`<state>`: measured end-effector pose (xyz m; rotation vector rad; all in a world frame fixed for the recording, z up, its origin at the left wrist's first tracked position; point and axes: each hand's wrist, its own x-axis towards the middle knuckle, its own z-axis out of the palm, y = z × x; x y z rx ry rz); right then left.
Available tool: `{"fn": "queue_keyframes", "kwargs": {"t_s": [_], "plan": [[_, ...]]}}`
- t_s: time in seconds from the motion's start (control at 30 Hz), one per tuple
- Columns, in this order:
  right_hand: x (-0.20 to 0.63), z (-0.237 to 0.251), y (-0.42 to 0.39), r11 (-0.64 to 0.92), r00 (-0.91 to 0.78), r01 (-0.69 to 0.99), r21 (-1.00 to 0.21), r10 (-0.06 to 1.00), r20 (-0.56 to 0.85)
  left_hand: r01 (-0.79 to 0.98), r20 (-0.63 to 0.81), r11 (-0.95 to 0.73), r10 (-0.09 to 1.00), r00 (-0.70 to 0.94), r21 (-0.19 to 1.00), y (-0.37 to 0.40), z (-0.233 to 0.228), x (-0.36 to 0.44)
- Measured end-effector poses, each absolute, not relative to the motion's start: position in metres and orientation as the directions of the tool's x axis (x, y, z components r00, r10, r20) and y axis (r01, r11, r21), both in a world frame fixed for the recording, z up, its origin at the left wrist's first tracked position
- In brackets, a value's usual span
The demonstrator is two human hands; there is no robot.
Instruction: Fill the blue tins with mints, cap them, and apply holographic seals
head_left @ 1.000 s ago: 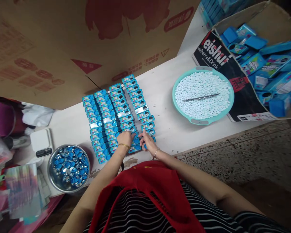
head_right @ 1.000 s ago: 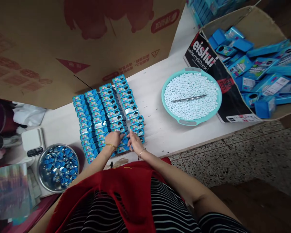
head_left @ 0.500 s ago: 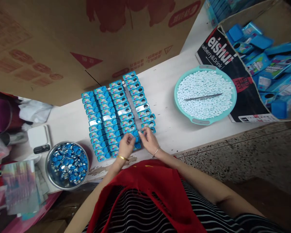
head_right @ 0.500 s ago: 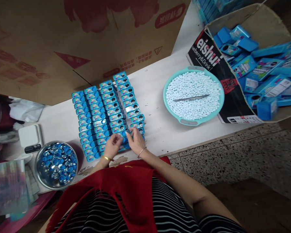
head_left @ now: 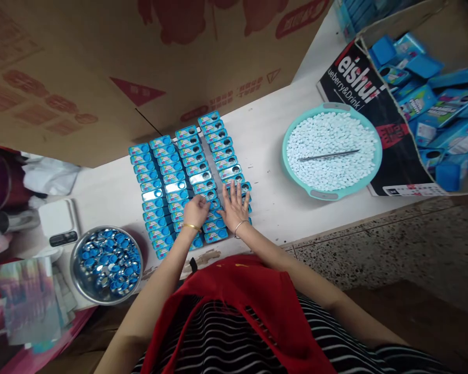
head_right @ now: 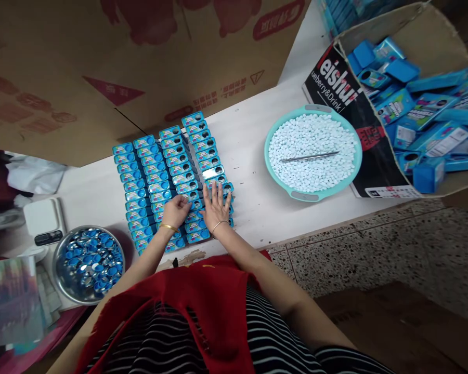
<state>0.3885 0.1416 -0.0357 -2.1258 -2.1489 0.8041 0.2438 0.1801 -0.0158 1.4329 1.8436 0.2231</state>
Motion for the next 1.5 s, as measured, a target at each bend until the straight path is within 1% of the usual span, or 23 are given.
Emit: {"fn": "queue_keyframes", "kwargs": {"t_s": [0.13,0.23,0.3,0.37,0.47,0.57,0.63,0.7,0.77,0.8,0.83,0.87,0.9,0.93,0.97,1.03,1.1,1.13,1.17,1.23,1.33,1.43,1.5], "plan": [[0.396,-0.041,0.143,-0.089,-0.051,0.926,-0.368,0.933,-0.356,0.926,-0.533,0.231,0.845,-0.04,0.297,0.192,-0.012,0.261],[0.4,-0.043,0.144,-0.089,-0.053,0.928,-0.363,0.93,-0.363,0.981,-0.608,0.161,0.791,-0.064,0.107,0.199,-0.009,0.267],[0.401,-0.044,0.145,-0.08,-0.056,0.931,-0.355,0.933,-0.355,0.989,-0.641,0.133,0.765,-0.065,0.058,0.203,-0.008,0.268],[0.401,-0.045,0.146,-0.065,-0.063,0.935,-0.348,0.937,-0.344,0.991,-0.653,0.125,0.755,-0.059,0.055,0.204,-0.008,0.27],[0.405,-0.044,0.139,-0.016,-0.105,0.935,-0.355,0.942,-0.318,0.984,-0.641,0.159,0.764,-0.071,0.082,0.198,-0.004,0.277],[0.408,-0.039,0.126,0.039,-0.142,0.916,-0.4,0.962,-0.232,0.965,-0.605,0.211,0.793,-0.074,0.158,0.184,0.005,0.274],[0.401,-0.036,0.118,0.083,-0.161,0.878,-0.472,0.979,-0.127,0.944,-0.553,0.228,0.831,-0.061,0.239,0.166,0.009,0.253],[0.378,-0.031,0.112,0.152,-0.207,0.794,-0.588,0.978,-0.027,0.897,-0.42,0.247,0.904,-0.077,0.367,0.138,0.012,0.212],[0.334,-0.021,0.105,0.233,-0.321,0.618,-0.751,0.947,0.03,0.796,-0.157,0.258,0.966,-0.205,0.548,0.099,0.013,0.151],[0.303,-0.016,0.099,0.254,-0.398,0.497,-0.83,0.916,0.042,0.76,-0.058,0.295,0.945,-0.322,0.579,0.076,0.013,0.116],[0.269,-0.011,0.093,0.241,-0.481,0.373,-0.896,0.876,0.035,0.735,-0.006,0.378,0.891,-0.454,0.563,0.053,0.012,0.08],[0.232,-0.008,0.086,0.199,-0.555,0.275,-0.941,0.832,0.014,0.711,0.002,0.485,0.826,-0.564,0.509,0.03,0.01,0.044],[0.194,-0.006,0.079,0.137,-0.619,0.218,-0.966,0.785,-0.028,0.68,-0.026,0.59,0.763,-0.646,0.435,0.008,0.006,0.01],[0.157,-0.007,0.072,0.053,-0.66,0.227,-0.973,0.743,-0.113,0.632,-0.092,0.682,0.703,-0.705,0.367,-0.01,0.001,-0.019],[0.122,-0.009,0.065,-0.027,-0.673,0.293,-0.956,0.704,-0.226,0.585,-0.18,0.749,0.65,-0.738,0.31,-0.026,-0.005,-0.044],[0.064,-0.019,0.052,-0.156,-0.624,0.457,-0.876,0.645,-0.441,0.54,-0.325,0.809,0.588,-0.741,0.232,-0.046,-0.018,-0.076],[0.025,-0.033,0.043,-0.262,-0.531,0.56,-0.786,0.615,-0.583,0.548,-0.384,0.807,0.588,-0.711,0.221,-0.053,-0.032,-0.088],[0.012,-0.04,0.04,-0.32,-0.482,0.57,-0.757,0.616,-0.623,0.563,-0.385,0.793,0.607,-0.695,0.234,-0.052,-0.038,-0.088],[0.003,-0.046,0.037,-0.395,-0.43,0.54,-0.743,0.629,-0.647,0.579,-0.38,0.773,0.632,-0.675,0.259,-0.049,-0.043,-0.085],[-0.007,-0.057,0.032,-0.549,-0.325,0.399,-0.734,0.664,-0.673,0.602,-0.382,0.72,0.694,-0.61,0.346,-0.041,-0.051,-0.077],[-0.009,-0.067,0.028,-0.67,-0.23,0.197,-0.716,0.678,-0.698,0.588,-0.374,0.607,0.794,-0.48,0.534,-0.032,-0.054,-0.065],[-0.005,-0.068,0.029,-0.726,-0.224,0.124,-0.677,0.644,-0.732,0.56,-0.232,0.441,0.884,-0.406,0.701,-0.032,-0.048,-0.064],[-0.001,-0.065,0.031,-0.763,-0.237,0.072,-0.642,0.613,-0.754,0.542,-0.126,0.334,0.914,-0.385,0.771,-0.037,-0.041,-0.07]]}}
